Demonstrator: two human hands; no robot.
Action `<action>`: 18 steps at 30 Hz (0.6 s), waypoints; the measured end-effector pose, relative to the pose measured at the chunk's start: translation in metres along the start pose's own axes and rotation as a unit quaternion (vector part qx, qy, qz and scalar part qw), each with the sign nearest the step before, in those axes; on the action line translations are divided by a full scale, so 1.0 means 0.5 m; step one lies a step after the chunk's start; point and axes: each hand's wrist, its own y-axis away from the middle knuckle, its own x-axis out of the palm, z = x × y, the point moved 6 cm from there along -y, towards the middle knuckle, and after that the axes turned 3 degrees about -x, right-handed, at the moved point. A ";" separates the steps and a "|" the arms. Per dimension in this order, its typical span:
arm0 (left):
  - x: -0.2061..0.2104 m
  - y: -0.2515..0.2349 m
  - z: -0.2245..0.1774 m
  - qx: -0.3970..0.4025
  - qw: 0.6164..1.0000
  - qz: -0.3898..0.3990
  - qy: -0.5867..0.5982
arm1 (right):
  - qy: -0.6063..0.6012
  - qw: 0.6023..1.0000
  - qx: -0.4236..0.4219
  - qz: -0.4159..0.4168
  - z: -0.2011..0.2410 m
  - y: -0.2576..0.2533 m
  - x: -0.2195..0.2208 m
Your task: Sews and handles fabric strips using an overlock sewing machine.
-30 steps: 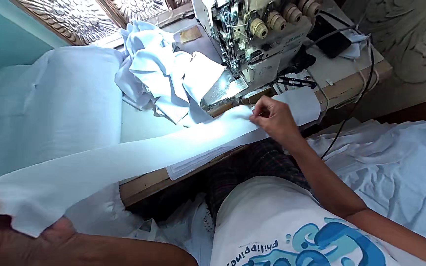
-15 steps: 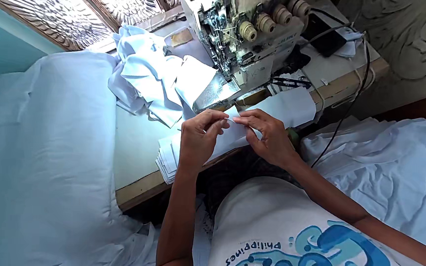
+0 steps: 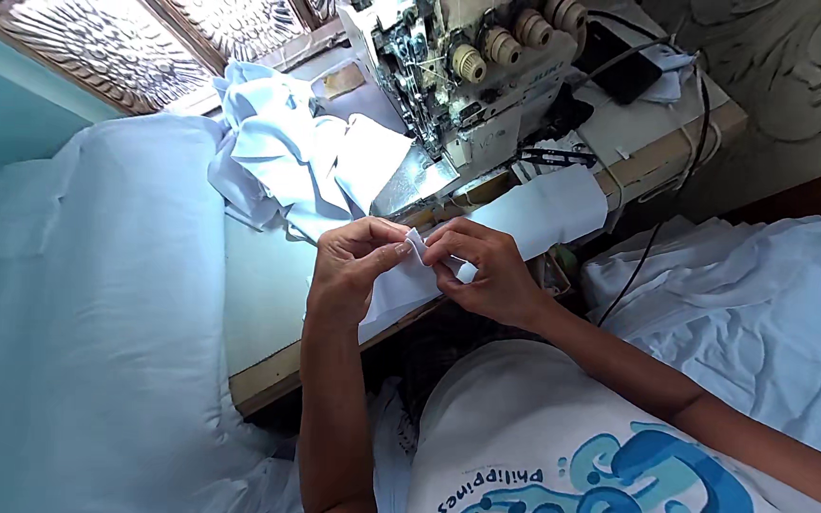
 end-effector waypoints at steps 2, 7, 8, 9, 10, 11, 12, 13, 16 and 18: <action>-0.008 0.000 -0.001 0.010 0.999 -0.020 0.025 | -0.007 1.000 0.010 0.003 -0.004 -0.003 0.002; -0.033 0.003 0.002 0.029 0.995 -0.064 0.073 | -0.022 0.999 0.048 -0.003 -0.014 -0.001 -0.013; -0.035 0.004 0.004 0.029 0.994 -0.071 0.074 | -0.025 0.998 0.055 -0.005 -0.015 0.000 -0.017; -0.035 0.004 0.006 0.028 0.994 -0.079 0.074 | -0.028 0.998 0.062 -0.006 -0.016 0.001 -0.020; -0.035 0.004 0.008 0.025 0.993 -0.088 0.074 | -0.032 0.997 0.068 -0.008 -0.016 0.002 -0.023; -0.034 0.004 0.009 0.022 0.993 -0.094 0.071 | -0.036 0.997 0.075 -0.010 -0.015 0.002 -0.025; -0.032 0.003 0.011 0.022 0.992 -0.097 0.071 | -0.039 0.996 0.081 -0.012 -0.015 0.003 -0.027; -0.031 0.002 0.012 0.024 0.992 -0.098 0.072 | -0.039 0.996 0.085 -0.016 -0.014 0.003 -0.028; -0.026 -0.001 0.010 0.042 0.991 -0.108 0.073 | -0.013 0.996 0.086 -0.025 -0.012 0.001 -0.030; -0.022 -0.006 0.002 0.061 0.989 -0.126 0.055 | 0.019 0.996 0.075 -0.036 -0.008 -0.003 -0.030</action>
